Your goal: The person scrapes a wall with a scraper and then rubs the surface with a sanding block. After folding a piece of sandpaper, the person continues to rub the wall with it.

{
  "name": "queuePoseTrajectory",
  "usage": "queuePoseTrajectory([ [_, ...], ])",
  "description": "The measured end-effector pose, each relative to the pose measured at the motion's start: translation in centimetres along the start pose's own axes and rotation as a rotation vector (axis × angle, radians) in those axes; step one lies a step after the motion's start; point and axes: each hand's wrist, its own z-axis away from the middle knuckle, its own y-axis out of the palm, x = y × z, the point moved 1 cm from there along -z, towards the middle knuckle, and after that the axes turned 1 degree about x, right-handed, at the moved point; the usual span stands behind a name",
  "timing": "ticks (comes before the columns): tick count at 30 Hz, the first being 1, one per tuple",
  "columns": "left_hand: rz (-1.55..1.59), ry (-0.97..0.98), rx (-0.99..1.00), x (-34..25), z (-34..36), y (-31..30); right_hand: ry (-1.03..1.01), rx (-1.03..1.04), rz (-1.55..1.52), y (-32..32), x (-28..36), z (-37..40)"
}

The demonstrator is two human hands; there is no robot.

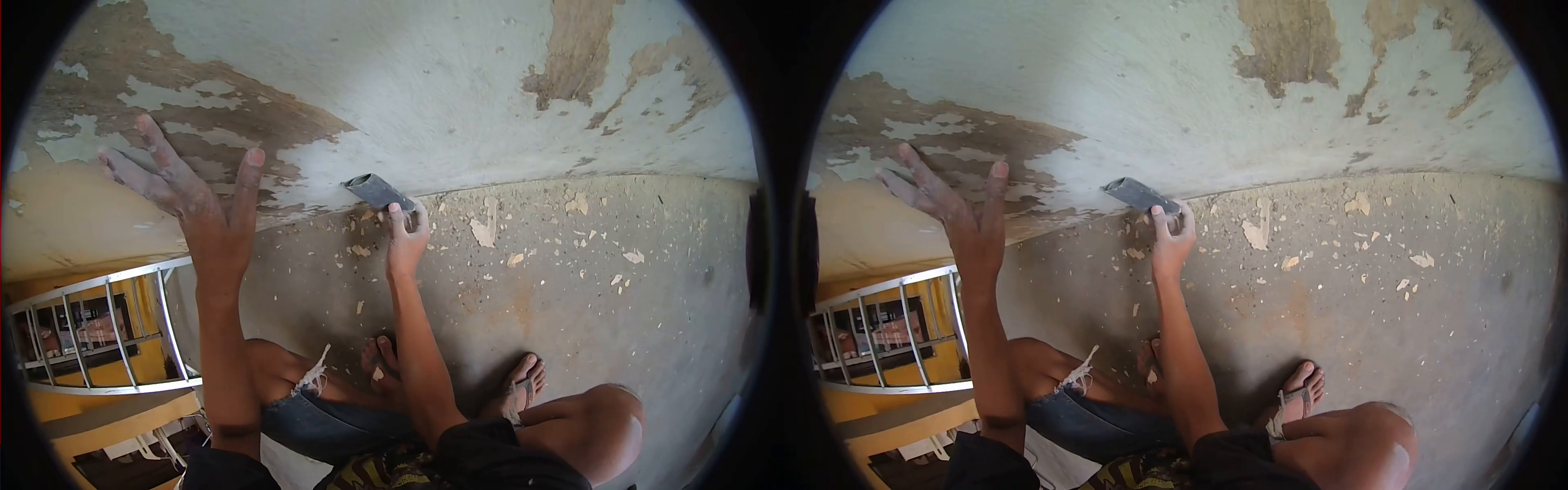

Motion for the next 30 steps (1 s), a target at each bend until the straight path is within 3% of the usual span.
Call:
queuePoseTrajectory([
  [3,0.065,-0.016,0.005,0.0,0.3,0.0,-0.058,0.110,0.033,0.9,0.4,1.6],
  [10,0.149,-0.015,-0.011,0.0,0.1,0.7,0.009,-0.030,0.076,-1.7,-1.1,0.9],
  [15,0.026,-0.045,-0.014,-0.4,0.3,0.5,-0.084,0.136,-0.003,2.3,2.4,1.8],
  [20,-0.117,-0.021,-0.007,-0.6,-0.3,-0.1,-0.017,-0.012,-0.004,-0.7,0.5,0.0],
  [25,-0.059,-0.073,0.021,0.1,0.4,0.9,-0.074,0.075,-0.002,1.1,2.1,1.7],
  [28,-0.237,-0.060,0.029,-0.3,0.0,0.6,-0.040,0.066,-0.050,-0.4,1.1,0.9],
  [30,0.057,-0.046,-0.063,-0.4,-0.1,1.2,-0.020,-0.030,-0.007,-0.4,1.7,1.3],
])
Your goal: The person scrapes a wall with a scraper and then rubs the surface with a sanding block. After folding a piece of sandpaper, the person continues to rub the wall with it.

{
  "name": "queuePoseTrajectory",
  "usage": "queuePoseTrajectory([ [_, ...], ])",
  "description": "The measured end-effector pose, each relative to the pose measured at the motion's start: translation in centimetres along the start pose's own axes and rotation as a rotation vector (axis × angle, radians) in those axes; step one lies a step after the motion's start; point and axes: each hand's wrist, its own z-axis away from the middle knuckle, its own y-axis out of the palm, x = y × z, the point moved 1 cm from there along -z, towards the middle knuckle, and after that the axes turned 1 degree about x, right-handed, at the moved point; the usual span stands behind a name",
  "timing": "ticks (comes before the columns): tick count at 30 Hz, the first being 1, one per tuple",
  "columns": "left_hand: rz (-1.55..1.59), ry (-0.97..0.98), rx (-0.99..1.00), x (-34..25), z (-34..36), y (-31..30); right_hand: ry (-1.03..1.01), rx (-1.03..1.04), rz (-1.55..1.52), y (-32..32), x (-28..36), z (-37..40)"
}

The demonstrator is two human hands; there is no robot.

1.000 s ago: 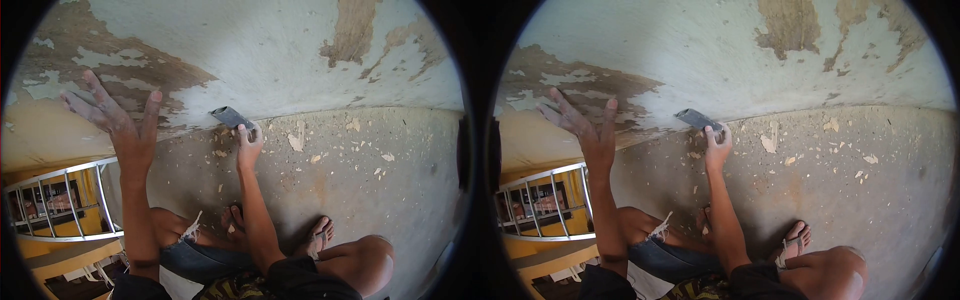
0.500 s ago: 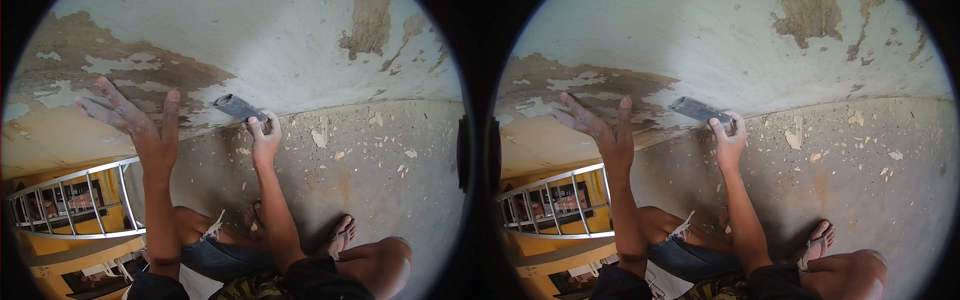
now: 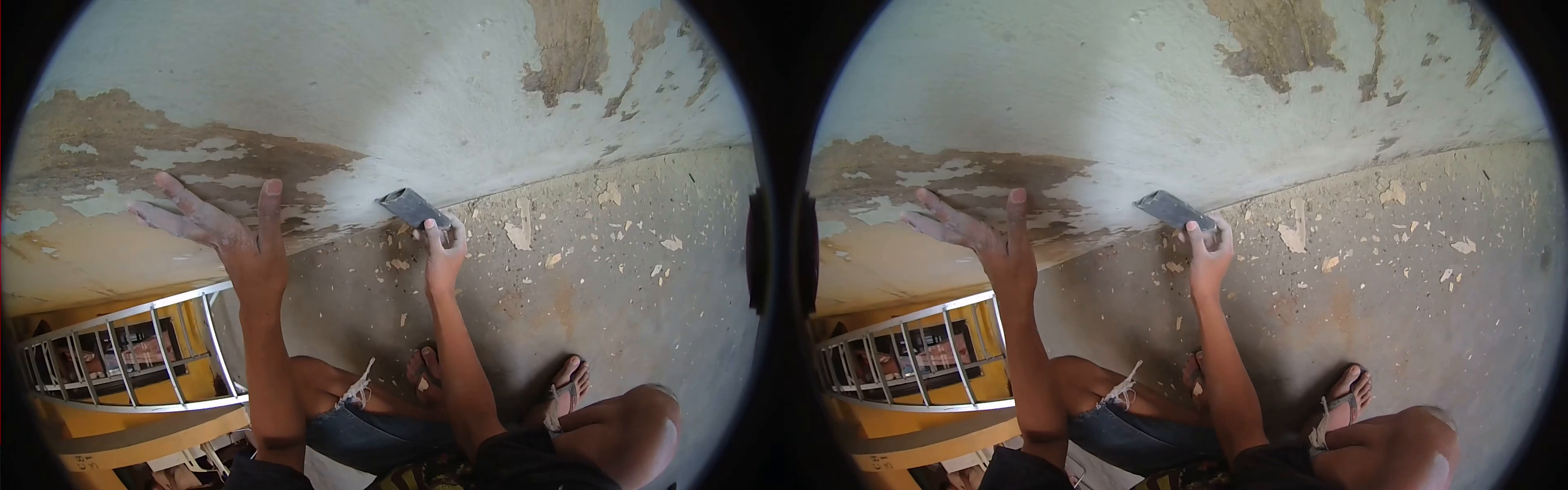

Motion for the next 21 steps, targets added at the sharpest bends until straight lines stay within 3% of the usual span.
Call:
queuePoseTrajectory([
  [2,-0.076,-0.024,0.042,0.0,0.1,0.0,0.025,-0.072,-0.080,0.9,0.0,1.5],
  [4,-0.135,-0.053,0.061,0.0,0.6,-0.1,-0.055,0.122,-0.115,2.5,1.4,1.4],
  [6,-0.060,-0.053,0.027,0.4,0.4,0.1,-0.076,0.152,-0.053,1.3,0.7,-0.1],
  [8,-0.080,-0.041,0.015,0.7,0.2,0.0,0.047,-0.020,-0.082,-0.5,-0.2,-1.3],
  [15,-0.183,-0.029,0.049,0.1,0.4,-0.3,-0.028,0.075,-0.052,0.5,1.2,-0.1],
  [21,0.099,-0.010,-0.038,-0.2,0.3,0.5,0.001,-0.014,-0.090,-0.5,0.0,-0.1],
])
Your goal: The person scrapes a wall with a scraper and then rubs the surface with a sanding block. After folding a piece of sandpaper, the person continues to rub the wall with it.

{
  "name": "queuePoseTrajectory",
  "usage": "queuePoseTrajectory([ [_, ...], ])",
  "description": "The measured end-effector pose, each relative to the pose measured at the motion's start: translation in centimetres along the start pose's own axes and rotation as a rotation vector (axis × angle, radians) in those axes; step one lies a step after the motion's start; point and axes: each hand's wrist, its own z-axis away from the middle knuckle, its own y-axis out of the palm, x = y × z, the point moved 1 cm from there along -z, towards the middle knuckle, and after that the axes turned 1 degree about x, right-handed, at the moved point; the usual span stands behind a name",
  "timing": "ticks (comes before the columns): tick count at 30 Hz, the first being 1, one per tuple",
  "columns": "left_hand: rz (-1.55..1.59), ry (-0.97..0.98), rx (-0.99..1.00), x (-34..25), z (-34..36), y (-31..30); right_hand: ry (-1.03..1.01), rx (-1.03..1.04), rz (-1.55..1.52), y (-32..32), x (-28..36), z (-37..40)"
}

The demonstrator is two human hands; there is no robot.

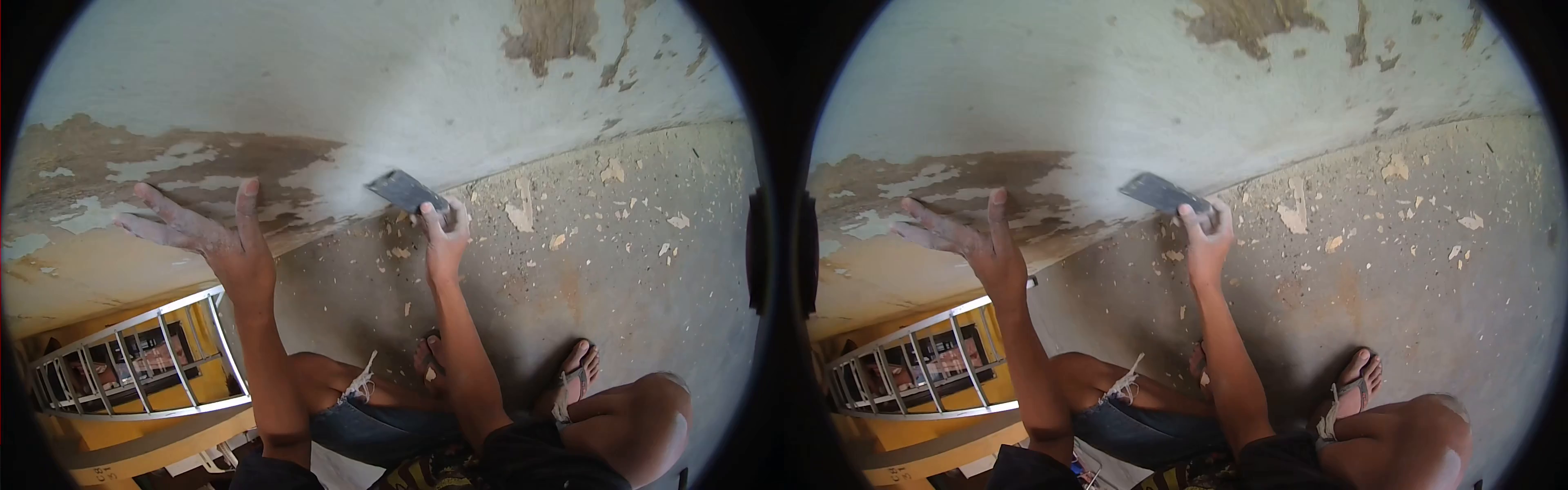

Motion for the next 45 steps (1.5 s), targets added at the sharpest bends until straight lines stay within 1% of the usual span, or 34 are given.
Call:
queuePoseTrajectory([
  [1,-0.010,-0.005,0.027,-0.1,0.5,-0.4,0.024,-0.014,0.010,0.7,0.3,1.0],
  [3,-0.248,-0.047,0.066,-0.6,0.1,-0.7,-0.058,0.158,0.025,2.6,1.4,1.0],
  [4,-0.237,-0.041,0.052,-0.7,-0.1,-0.8,-0.055,0.178,0.045,2.4,0.9,0.7],
  [5,-0.295,-0.007,0.047,-0.4,0.0,-0.8,-0.079,0.182,0.035,1.7,0.4,-0.1],
  [6,-0.354,0.027,0.044,-0.2,0.0,-0.8,0.001,0.094,0.046,0.4,-0.3,-0.9],
  [7,-0.344,0.038,0.033,0.2,0.0,-0.7,0.088,0.001,0.057,-1.0,-1.2,-1.4],
  [9,-0.102,-0.010,0.017,0.1,-0.2,-0.1,0.036,-0.032,0.053,-1.0,-0.6,-1.6],
  [11,-0.176,0.012,0.085,-0.2,0.7,-0.6,-0.002,0.000,0.019,-0.3,-0.4,-0.2],
  [12,-0.154,-0.024,0.090,-0.2,0.7,-0.7,-0.024,0.049,0.050,0.8,0.3,0.0],
  [13,-0.122,-0.053,0.073,-0.3,0.2,-0.5,-0.027,0.047,0.043,0.9,0.3,-0.2],
  [15,-0.092,-0.033,0.065,-0.3,0.3,-0.5,-0.046,0.120,0.073,1.4,0.2,-0.9],
  [16,-0.061,-0.025,0.064,-0.4,0.2,-0.4,-0.014,0.102,0.026,0.5,-0.3,-1.5],
  [17,-0.059,-0.017,0.051,-0.4,0.2,-0.5,-0.024,0.107,0.016,-0.6,-0.7,-1.9],
  [19,-0.058,-0.006,0.047,-0.4,0.1,-0.5,0.075,-0.046,-0.005,-2.6,-1.6,-1.9],
  [20,-0.055,0.000,0.050,-0.5,0.0,-0.5,0.027,-0.032,0.013,-2.6,-1.6,-1.5],
  [21,-0.061,0.001,0.063,-0.5,0.0,-0.5,0.033,-0.042,0.012,-1.5,-0.8,-1.2],
  [24,-0.095,-0.010,0.095,-0.5,0.1,-0.5,-0.016,0.150,-0.063,1.2,0.2,0.0],
  [25,-0.097,-0.009,0.084,-0.5,0.1,-0.6,-0.027,0.156,-0.070,0.9,-0.1,-0.5],
  [27,-0.098,-0.009,0.067,-0.6,0.1,-0.7,0.075,0.057,0.101,-1.3,-1.4,-1.9],
  [28,-0.100,-0.012,0.067,-0.6,0.1,-0.7,0.066,0.027,0.052,-2.4,-2.3,-2.6],
  [31,-0.099,-0.022,0.074,-0.6,0.1,-0.7,0.036,-0.019,0.057,-1.7,-1.2,-1.4],
  [32,-0.116,-0.033,0.089,-0.5,0.2,-0.7,-0.040,0.010,0.010,-0.4,-0.5,-0.8],
  [33,-0.132,-0.044,0.101,-0.5,0.2,-0.7,-0.026,0.011,0.016,0.0,-0.5,-0.4],
  [35,-0.139,-0.057,0.088,-0.5,0.2,-0.8,-0.071,0.162,0.004,1.1,0.3,-1.0],
  [36,-0.135,-0.060,0.075,-0.4,0.1,-0.8,-0.038,0.122,0.034,0.2,0.2,-1.4],
  [37,-0.158,-0.042,0.073,-0.1,0.1,-0.7,-0.047,0.131,0.033,-0.9,-0.1,-1.9],
  [38,-0.185,-0.025,0.076,0.0,0.2,-0.7,0.009,0.053,0.035,-2.6,-1.0,-2.3],
  [39,-0.181,-0.024,0.069,-0.1,0.2,-0.8,0.061,-0.029,0.036,-3.0,-0.8,-2.2],
  [40,-0.117,-0.036,0.080,-0.2,0.1,-0.7,0.026,-0.074,0.022,-3.0,-1.0,-1.7],
  [41,-0.061,-0.053,0.099,-0.3,0.3,-0.6,0.029,-0.075,0.024,-1.8,-0.4,-1.4],
  [42,-0.075,-0.060,0.115,-0.1,0.7,-0.7,-0.013,0.005,0.031,-0.4,0.0,-0.5],
  [44,-0.005,-0.054,0.036,-0.1,0.2,-0.3,-0.092,0.185,0.063,1.2,-0.1,-0.3],
  [45,-0.004,-0.048,0.027,-0.1,0.1,-0.4,-0.100,0.188,0.055,1.1,-0.2,-0.6],
])
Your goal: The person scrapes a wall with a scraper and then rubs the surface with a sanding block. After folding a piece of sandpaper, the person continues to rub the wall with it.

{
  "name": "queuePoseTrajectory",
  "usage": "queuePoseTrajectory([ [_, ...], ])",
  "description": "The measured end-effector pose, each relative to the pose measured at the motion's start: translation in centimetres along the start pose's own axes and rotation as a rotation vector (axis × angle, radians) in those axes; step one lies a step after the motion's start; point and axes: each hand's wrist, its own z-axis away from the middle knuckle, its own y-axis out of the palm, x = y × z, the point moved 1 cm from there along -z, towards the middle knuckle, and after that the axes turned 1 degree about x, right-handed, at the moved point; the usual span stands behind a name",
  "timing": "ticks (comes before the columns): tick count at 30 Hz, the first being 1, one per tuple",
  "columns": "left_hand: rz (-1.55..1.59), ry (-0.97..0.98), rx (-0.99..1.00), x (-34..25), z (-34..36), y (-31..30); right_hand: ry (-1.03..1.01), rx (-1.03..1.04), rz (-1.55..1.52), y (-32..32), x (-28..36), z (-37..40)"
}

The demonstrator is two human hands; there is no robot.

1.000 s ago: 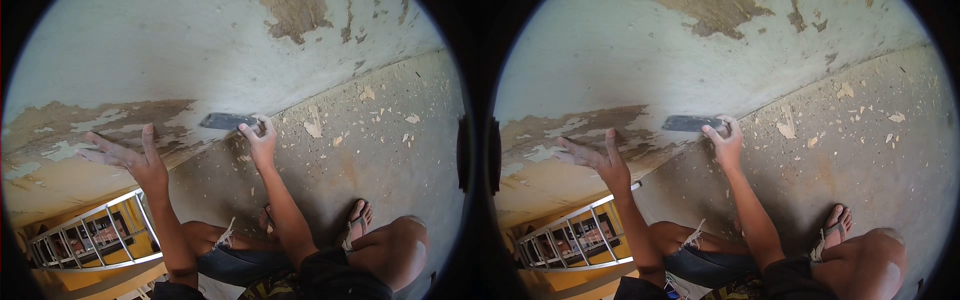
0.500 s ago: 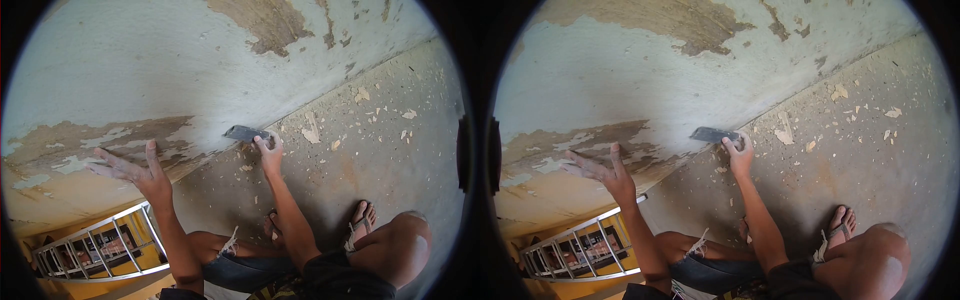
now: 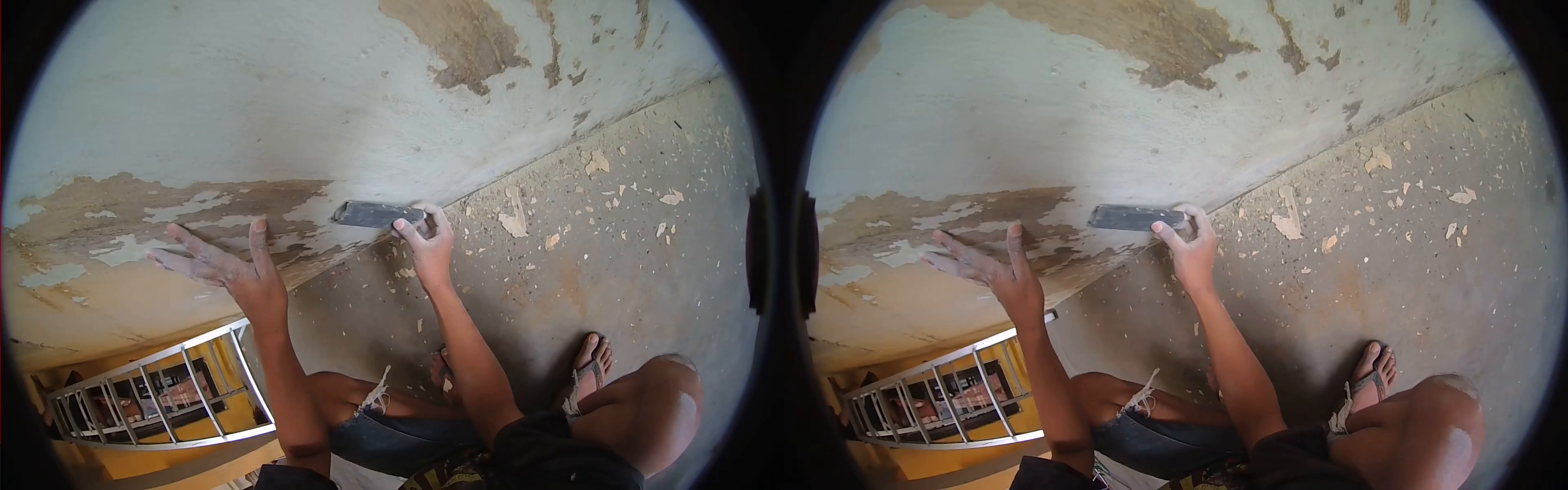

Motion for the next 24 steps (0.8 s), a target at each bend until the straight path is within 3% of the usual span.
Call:
queuePoseTrajectory([
  [3,-0.128,0.051,-0.001,0.1,0.0,-0.6,0.118,-0.121,-0.032,-2.6,-0.4,-1.4],
  [6,-0.140,0.027,0.029,-0.2,0.0,0.0,0.058,-0.169,0.048,-3.7,-1.2,-0.6],
  [7,-0.117,0.013,0.042,-0.4,-0.1,-0.2,0.051,-0.160,-0.078,-2.0,-0.6,-0.1],
  [10,-0.194,0.019,0.068,-0.4,0.2,-0.9,-0.014,-0.036,0.040,-0.6,-0.2,-0.5],
  [12,-0.285,0.039,0.048,-0.3,0.0,-1.0,-0.011,-0.061,0.049,-2.2,0.4,-1.0],
  [14,-0.173,0.032,0.055,0.0,0.1,-0.8,0.135,-0.218,-0.018,-3.7,-0.2,-1.0],
  [18,-0.242,-0.006,0.102,0.5,0.5,-1.2,0.132,-0.129,-0.081,-0.4,0.6,0.9],
  [21,-0.200,0.034,0.075,0.1,0.0,-1.0,-0.002,0.011,-0.018,1.3,1.5,-0.4],
  [24,-0.184,0.049,0.053,0.0,-0.1,-0.9,0.090,-0.127,-0.059,-0.7,1.3,-0.5],
])
